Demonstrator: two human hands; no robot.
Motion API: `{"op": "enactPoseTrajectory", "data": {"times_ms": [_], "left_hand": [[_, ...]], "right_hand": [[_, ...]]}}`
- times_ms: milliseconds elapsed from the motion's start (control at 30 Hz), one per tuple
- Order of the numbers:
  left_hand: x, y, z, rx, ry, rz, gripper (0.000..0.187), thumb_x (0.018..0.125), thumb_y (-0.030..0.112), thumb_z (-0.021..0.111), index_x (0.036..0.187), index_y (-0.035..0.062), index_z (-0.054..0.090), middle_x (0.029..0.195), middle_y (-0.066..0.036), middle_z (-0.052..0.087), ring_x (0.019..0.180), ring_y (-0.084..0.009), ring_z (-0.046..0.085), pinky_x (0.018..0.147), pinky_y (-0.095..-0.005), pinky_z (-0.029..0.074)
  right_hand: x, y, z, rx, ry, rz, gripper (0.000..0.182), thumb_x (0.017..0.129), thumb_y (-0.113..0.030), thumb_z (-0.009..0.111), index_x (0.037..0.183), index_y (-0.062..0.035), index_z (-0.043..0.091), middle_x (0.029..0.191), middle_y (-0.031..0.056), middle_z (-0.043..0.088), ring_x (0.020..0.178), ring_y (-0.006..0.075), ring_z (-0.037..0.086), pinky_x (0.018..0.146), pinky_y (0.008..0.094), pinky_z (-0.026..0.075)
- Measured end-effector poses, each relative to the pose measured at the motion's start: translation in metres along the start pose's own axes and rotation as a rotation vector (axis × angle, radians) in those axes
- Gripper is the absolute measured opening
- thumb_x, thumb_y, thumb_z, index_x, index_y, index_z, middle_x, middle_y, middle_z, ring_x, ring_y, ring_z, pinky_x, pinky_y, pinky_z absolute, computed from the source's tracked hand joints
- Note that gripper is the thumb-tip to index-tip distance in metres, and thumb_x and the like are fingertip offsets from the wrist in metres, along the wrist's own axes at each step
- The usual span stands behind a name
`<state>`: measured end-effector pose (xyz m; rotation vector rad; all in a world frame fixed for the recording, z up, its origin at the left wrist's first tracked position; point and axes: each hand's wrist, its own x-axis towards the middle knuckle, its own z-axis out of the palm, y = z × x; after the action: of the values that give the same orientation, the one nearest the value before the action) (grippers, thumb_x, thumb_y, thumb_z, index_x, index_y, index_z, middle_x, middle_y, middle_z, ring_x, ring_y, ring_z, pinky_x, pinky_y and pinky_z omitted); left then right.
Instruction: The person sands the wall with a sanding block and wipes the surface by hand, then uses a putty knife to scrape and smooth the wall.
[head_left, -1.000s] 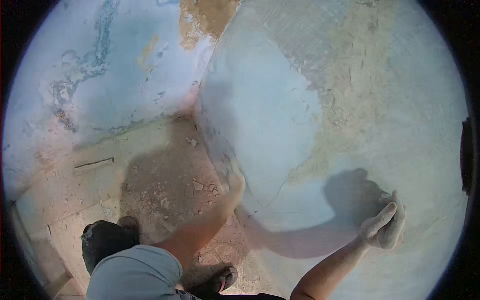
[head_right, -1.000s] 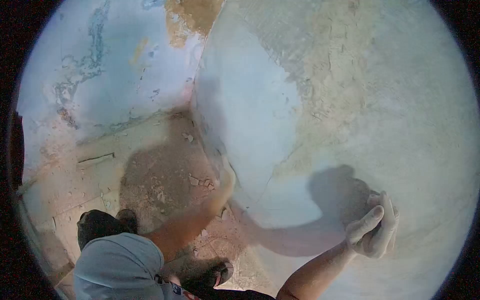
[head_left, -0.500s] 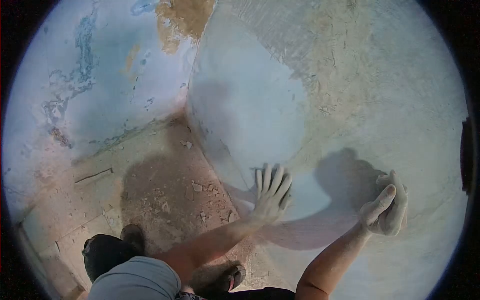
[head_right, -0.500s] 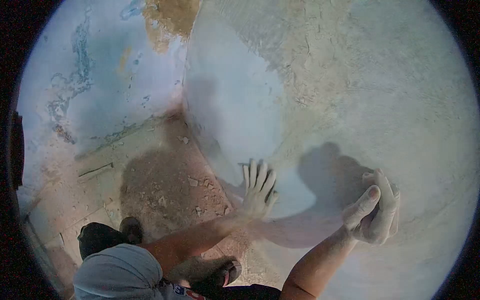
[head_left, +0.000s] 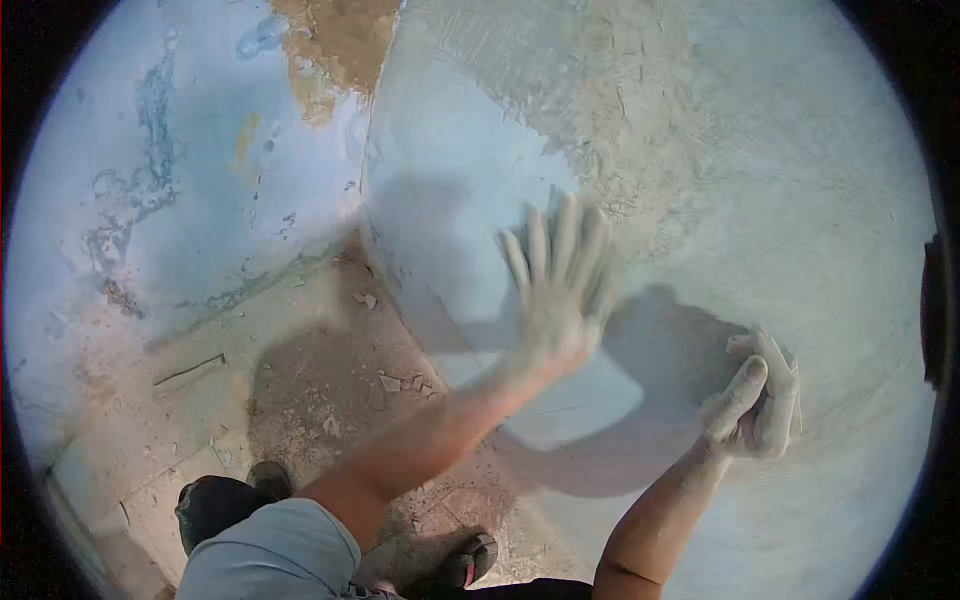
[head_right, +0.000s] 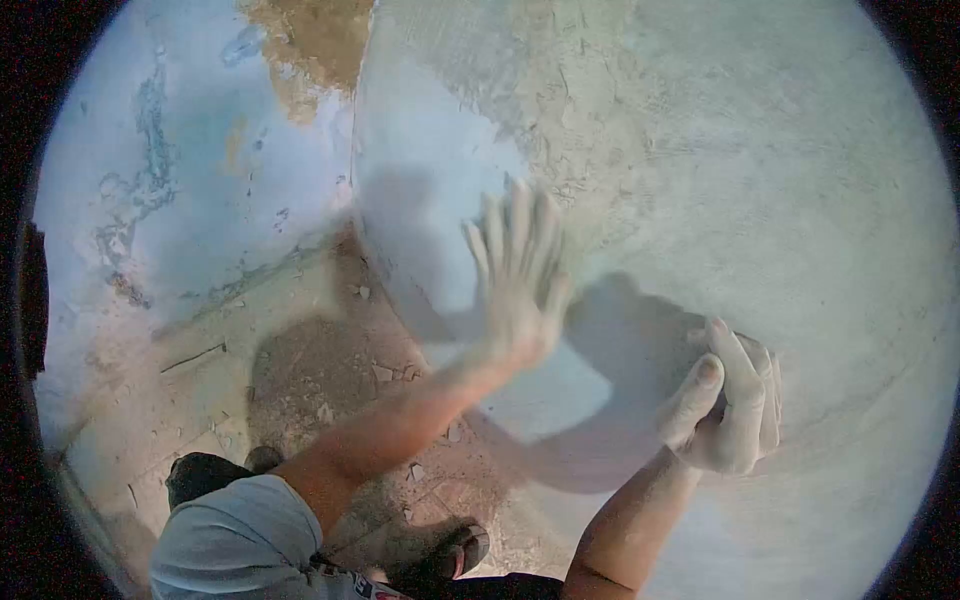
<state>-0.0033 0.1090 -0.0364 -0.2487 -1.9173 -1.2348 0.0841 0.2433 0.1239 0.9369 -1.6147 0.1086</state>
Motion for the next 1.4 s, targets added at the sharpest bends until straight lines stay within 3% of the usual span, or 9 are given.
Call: {"op": "enactPoseTrajectory", "data": {"times_ms": [200, 467, 533, 700, 833, 967, 1200, 1300, 1400], "left_hand": [[-0.115, -0.019, 0.024, -0.019, -0.095, 0.302, 0.057, 0.102, 0.022, 0.058, 0.157, 0.0080, 0.052, 0.179, -0.021, 0.012, 0.160, -0.0579, 0.005, 0.122, -0.0790, -0.002], [-0.024, -0.099, -0.016, -0.171, 0.143, -0.379, 0.060, 0.116, 0.027, 0.037, 0.167, -0.0022, 0.025, 0.175, -0.027, 0.019, 0.163, -0.0455, 0.011, 0.131, -0.0568, 0.010], [0.009, -0.131, -0.006, -0.048, 0.102, -0.156, 0.059, 0.116, 0.023, 0.036, 0.168, -0.0026, 0.024, 0.176, -0.026, 0.019, 0.165, -0.0376, 0.013, 0.132, -0.0524, 0.010], [0.117, 0.030, -0.057, 0.198, -0.024, 0.099, 0.061, 0.114, 0.025, 0.037, 0.168, 0.0006, 0.025, 0.176, -0.025, 0.018, 0.163, -0.0493, 0.008, 0.131, -0.0586, 0.008], [0.174, 0.019, -0.060, -0.045, 0.137, 0.566, 0.061, 0.114, 0.028, 0.037, 0.169, 0.0046, 0.028, 0.177, -0.026, 0.014, 0.162, -0.0521, 0.006, 0.130, -0.0618, 0.006], [0.213, 0.026, -0.076, -0.016, 0.033, 0.582, 0.061, 0.113, 0.030, 0.036, 0.169, 0.0070, 0.029, 0.178, -0.025, 0.011, 0.162, -0.0515, 0.005, 0.130, -0.0630, 0.005], [0.060, -0.216, -0.040, -0.050, 0.107, 0.121, 0.061, 0.114, 0.026, 0.033, 0.170, 0.0035, 0.025, 0.178, -0.024, 0.013, 0.164, -0.0441, 0.006, 0.131, -0.0555, 0.005], [0.070, -0.204, -0.037, -0.083, 0.147, -0.110, 0.062, 0.114, 0.027, 0.035, 0.171, 0.0062, 0.023, 0.178, -0.024, 0.013, 0.164, -0.0441, 0.006, 0.130, -0.0583, 0.005], [0.152, -0.159, -0.058, -0.128, 0.159, 0.140, 0.057, 0.114, 0.033, 0.039, 0.169, 0.0185, 0.034, 0.179, -0.019, 0.014, 0.164, -0.0462, 0.007, 0.128, -0.0646, 0.002]], "right_hand": [[0.002, -0.001, 0.003, 0.075, 0.035, 0.076, 0.018, 0.104, -0.004, 0.061, 0.103, 0.0069, 0.075, 0.067, 0.0113, 0.071, 0.058, 0.0144, 0.065, 0.048, 0.0244, 0.044], [0.010, -0.022, 0.035, 0.414, 0.330, 0.318, 0.014, 0.100, -0.004, 0.067, 0.097, 0.0058, 0.077, 0.068, 0.0121, 0.073, 0.055, 0.0145, 0.066, 0.046, 0.0240, 0.044], [0.019, -0.027, 0.053, 0.457, 0.348, 0.282, 0.019, 0.105, -0.006, 0.061, 0.099, 0.0040, 0.076, 0.066, 0.0110, 0.073, 0.054, 0.0131, 0.065, 0.047, 0.0247, 0.045], [0.043, -0.044, 0.088, 0.856, 0.579, 0.354, 0.022, 0.107, -0.006, 0.058, 0.100, 0.0045, 0.075, 0.072, 0.0141, 0.074, 0.055, 0.0128, 0.066, 0.049, 0.0256, 0.049], [0.046, -0.041, 0.088, 0.948, 0.776, 0.404, 0.023, 0.109, -0.008, 0.057, 0.101, 0.0062, 0.074, 0.075, 0.0160, 0.074, 0.059, 0.0160, 0.069, 0.051, 0.0295, 0.054], [0.036, -0.035, 0.083, 0.883, 0.708, 0.546, 0.026, 0.110, -0.013, 0.057, 0.104, 0.0064, 0.074, 0.073, 0.0144, 0.072, 0.061, 0.0167, 0.069, 0.054, 0.0305, 0.054], [0.038, -0.041, 0.098, 0.663, 0.508, 0.418, 0.025, 0.109, -0.014, 0.060, 0.108, 0.0053, 0.076, 0.071, 0.0121, 0.071, 0.060, 0.0161, 0.068, 0.053, 0.0277, 0.050], [0.037, -0.049, 0.104, 0.605, 0.355, 0.366, 0.025, 0.109, -0.013, 0.059, 0.108, 0.0048, 0.076, 0.069, 0.0115, 0.071, 0.059, 0.0152, 0.068, 0.052, 0.0268, 0.048], [0.024, -0.051, 0.115, 0.486, 0.175, 0.355, 0.025, 0.109, -0.015, 0.060, 0.106, 0.0049, 0.076, 0.068, 0.0119, 0.071, 0.058, 0.0148, 0.067, 0.052, 0.0261, 0.046]]}}
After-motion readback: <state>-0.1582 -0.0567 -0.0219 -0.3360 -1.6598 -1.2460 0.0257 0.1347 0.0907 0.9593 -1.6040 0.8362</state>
